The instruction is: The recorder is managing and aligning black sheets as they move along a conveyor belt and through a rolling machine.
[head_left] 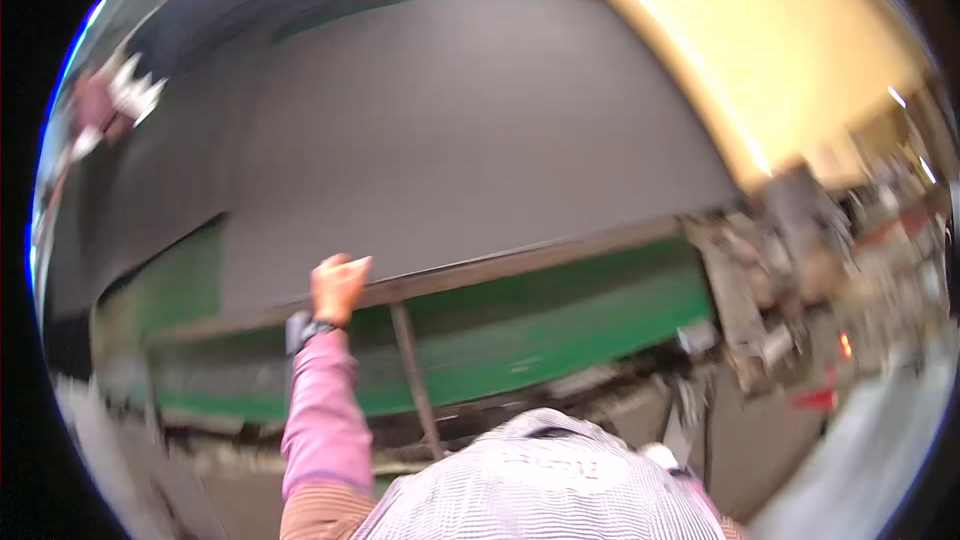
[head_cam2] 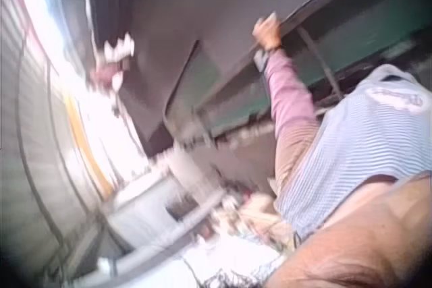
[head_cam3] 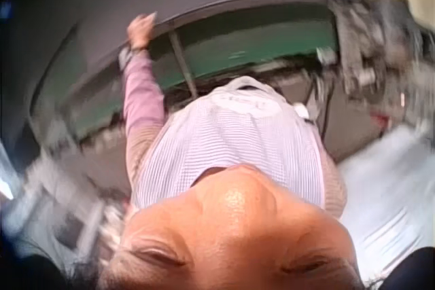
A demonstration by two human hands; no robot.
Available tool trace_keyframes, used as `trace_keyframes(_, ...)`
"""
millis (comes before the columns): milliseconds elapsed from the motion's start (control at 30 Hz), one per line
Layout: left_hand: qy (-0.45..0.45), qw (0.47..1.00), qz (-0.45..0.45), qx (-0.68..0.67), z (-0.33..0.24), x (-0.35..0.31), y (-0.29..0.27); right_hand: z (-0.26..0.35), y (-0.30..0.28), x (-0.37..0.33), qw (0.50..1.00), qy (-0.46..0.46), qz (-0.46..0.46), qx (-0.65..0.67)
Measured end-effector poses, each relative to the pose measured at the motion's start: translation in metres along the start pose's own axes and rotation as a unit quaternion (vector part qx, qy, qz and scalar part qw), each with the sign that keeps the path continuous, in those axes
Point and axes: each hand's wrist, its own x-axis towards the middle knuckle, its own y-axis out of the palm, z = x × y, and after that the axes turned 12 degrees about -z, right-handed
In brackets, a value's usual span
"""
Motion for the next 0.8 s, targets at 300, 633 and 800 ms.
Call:
trace_keyframes(300, -0.151, 0.976, 0.05, -0.15, -0.117, 0.027, 0.015, 0.002, -0.108, 0.068, 0.924, 0.297, 0.095, 0.22)
trace_keyframes(633, -0.165, 0.938, -0.27, -0.144, 0.004, 0.032, 0.028, 0.011, -0.189, 0.065, 0.926, 0.297, 0.04, 0.228)
trace_keyframes(800, -0.409, 0.909, 0.035, 0.074, 0.121, -0.006, 0.032, 0.037, -0.241, 0.113, 0.883, 0.266, -0.115, 0.37)
